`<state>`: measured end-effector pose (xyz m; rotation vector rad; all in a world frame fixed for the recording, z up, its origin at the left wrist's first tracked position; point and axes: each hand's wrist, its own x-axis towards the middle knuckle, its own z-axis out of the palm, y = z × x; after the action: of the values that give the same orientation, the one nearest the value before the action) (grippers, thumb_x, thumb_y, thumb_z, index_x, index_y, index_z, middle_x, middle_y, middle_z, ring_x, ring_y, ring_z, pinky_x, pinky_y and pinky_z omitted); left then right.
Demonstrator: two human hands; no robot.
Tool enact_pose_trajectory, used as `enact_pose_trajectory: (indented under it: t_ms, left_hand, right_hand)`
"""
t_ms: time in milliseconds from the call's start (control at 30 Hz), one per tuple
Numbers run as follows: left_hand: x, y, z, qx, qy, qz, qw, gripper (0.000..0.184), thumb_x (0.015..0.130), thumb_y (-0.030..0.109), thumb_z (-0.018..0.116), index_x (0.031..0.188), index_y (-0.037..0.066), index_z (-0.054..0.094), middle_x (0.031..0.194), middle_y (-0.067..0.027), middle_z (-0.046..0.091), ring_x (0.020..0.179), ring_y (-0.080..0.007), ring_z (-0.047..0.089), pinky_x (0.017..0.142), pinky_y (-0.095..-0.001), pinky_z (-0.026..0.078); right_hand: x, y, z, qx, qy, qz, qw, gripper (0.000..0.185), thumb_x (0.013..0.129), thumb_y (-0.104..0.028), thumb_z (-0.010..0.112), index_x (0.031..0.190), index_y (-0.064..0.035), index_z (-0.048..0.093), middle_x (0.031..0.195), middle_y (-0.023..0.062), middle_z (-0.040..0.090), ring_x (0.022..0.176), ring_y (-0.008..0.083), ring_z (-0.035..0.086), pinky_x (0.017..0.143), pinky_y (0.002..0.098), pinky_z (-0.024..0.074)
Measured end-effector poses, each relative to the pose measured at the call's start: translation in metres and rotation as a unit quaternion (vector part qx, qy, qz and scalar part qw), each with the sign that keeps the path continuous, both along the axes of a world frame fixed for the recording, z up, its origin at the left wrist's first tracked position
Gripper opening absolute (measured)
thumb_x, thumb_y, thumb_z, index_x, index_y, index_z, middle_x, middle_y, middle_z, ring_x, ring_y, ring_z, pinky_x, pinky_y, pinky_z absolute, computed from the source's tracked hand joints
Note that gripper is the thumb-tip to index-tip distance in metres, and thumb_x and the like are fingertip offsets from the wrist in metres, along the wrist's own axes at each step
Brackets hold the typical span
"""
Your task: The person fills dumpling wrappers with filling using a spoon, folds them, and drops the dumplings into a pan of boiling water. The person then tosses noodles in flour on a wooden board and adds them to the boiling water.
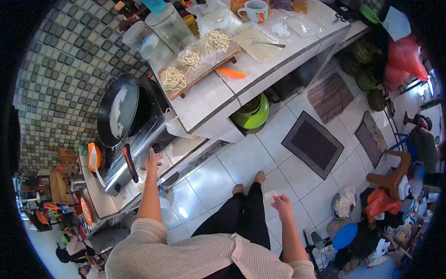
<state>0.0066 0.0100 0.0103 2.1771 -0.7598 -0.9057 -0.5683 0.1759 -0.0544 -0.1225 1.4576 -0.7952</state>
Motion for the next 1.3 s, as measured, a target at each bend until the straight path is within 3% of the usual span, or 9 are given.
enact_pose_trajectory:
  t_ms: [200, 233, 300, 433, 800, 967, 1133, 1200, 1300]
  left_hand:
    - [-0.018, 0.038, 0.0, 0.022, 0.108, -0.005, 0.994, 0.08, 0.091, 0.069, 0.038, 0.108, -0.005, 0.063, 0.1, -0.0147, 0.07, 0.079, -0.0213, 0.07, 0.05, -0.0258, 0.053]
    - [-0.029, 0.052, 0.016, 0.096, 0.113, -0.034, 0.988, 0.077, 0.092, 0.069, 0.036, 0.108, -0.001, 0.064, 0.096, -0.0126, 0.071, 0.069, -0.0189, 0.069, 0.042, -0.0246, 0.046]
    - [-0.044, 0.084, -0.007, 0.078, 0.133, -0.05, 0.987, 0.073, 0.092, 0.069, 0.034, 0.11, 0.005, 0.064, 0.093, -0.0098, 0.072, 0.057, -0.0151, 0.064, 0.036, -0.0234, 0.036]
    - [-0.085, 0.142, 0.019, 0.161, 0.225, -0.092, 0.956, 0.072, 0.091, 0.071, 0.031, 0.116, 0.01, 0.062, 0.1, -0.0068, 0.073, 0.052, -0.0125, 0.061, 0.037, -0.0217, 0.026]
    - [-0.107, 0.215, 0.047, 0.078, 0.272, -0.065, 0.957, 0.06, 0.093, 0.062, 0.04, 0.118, 0.011, 0.06, 0.104, -0.0061, 0.07, 0.062, -0.0144, 0.059, 0.042, -0.0215, 0.028]
    - [-0.168, 0.207, 0.117, 0.034, 0.274, -0.171, 0.946, 0.055, 0.092, 0.062, 0.044, 0.117, 0.015, 0.06, 0.105, -0.0007, 0.066, 0.076, -0.0095, 0.056, 0.055, -0.021, 0.037]
    - [-0.259, 0.203, 0.137, -0.019, 0.333, -0.228, 0.915, 0.037, 0.092, 0.048, 0.056, 0.108, 0.015, 0.062, 0.094, 0.0023, 0.064, 0.077, -0.0071, 0.055, 0.061, -0.0212, 0.038]
    - [-0.291, 0.2, 0.137, -0.026, 0.255, -0.293, 0.921, 0.032, 0.092, 0.041, 0.06, 0.102, 0.012, 0.062, 0.089, 0.002, 0.064, 0.074, -0.0066, 0.055, 0.06, -0.0216, 0.04]
    - [-0.334, 0.205, 0.139, -0.025, 0.257, -0.306, 0.916, 0.029, 0.093, 0.038, 0.059, 0.098, 0.01, 0.062, 0.085, 0.001, 0.066, 0.07, -0.0076, 0.056, 0.06, -0.0226, 0.041]
  right_hand:
    - [0.014, 0.012, 0.043, -0.045, 0.005, 0.013, 0.999, 0.009, 0.091, -0.014, 0.062, 0.094, -0.006, 0.059, 0.09, 0.0026, 0.061, 0.08, 0.0141, 0.06, 0.072, 0.0298, 0.0532]
    - [0.017, 0.014, 0.053, -0.047, -0.001, 0.027, 0.999, 0.01, 0.091, -0.014, 0.062, 0.095, -0.0059, 0.06, 0.091, 0.0027, 0.061, 0.081, 0.0144, 0.06, 0.072, 0.0302, 0.0531]
    - [0.018, 0.012, 0.074, -0.067, 0.0, 0.049, 0.997, 0.011, 0.091, -0.015, 0.062, 0.097, -0.0057, 0.06, 0.092, 0.0028, 0.061, 0.081, 0.0148, 0.06, 0.073, 0.0307, 0.053]
    - [0.029, 0.008, 0.099, -0.075, -0.03, 0.066, 0.995, 0.015, 0.09, -0.013, 0.062, 0.102, -0.0047, 0.06, 0.094, 0.0038, 0.062, 0.083, 0.0164, 0.061, 0.075, 0.0317, 0.0528]
    - [0.135, -0.047, 0.143, -0.164, -0.113, 0.259, 0.945, 0.031, 0.086, -0.006, 0.065, 0.115, 0.0028, 0.057, 0.103, 0.0112, 0.062, 0.093, 0.0208, 0.062, 0.078, 0.031, 0.0533]
    - [0.165, -0.059, 0.156, -0.236, -0.11, 0.407, 0.876, 0.037, 0.083, -0.008, 0.071, 0.117, -0.0007, 0.058, 0.099, 0.0093, 0.064, 0.084, 0.0182, 0.065, 0.07, 0.028, 0.055]
    - [0.121, -0.052, 0.198, -0.293, -0.048, 0.454, 0.84, 0.037, 0.082, -0.011, 0.072, 0.116, -0.004, 0.059, 0.093, 0.0074, 0.065, 0.077, 0.0129, 0.064, 0.066, 0.0253, 0.0537]
    - [0.09, -0.047, 0.212, -0.301, -0.02, 0.472, 0.829, 0.037, 0.084, -0.013, 0.071, 0.117, -0.0045, 0.059, 0.092, 0.0061, 0.066, 0.076, 0.012, 0.063, 0.066, 0.0254, 0.0535]
    - [0.039, -0.039, 0.203, -0.259, -0.057, 0.445, 0.856, 0.035, 0.086, -0.016, 0.07, 0.117, -0.004, 0.059, 0.092, 0.0049, 0.066, 0.076, 0.0117, 0.063, 0.066, 0.0255, 0.0532]
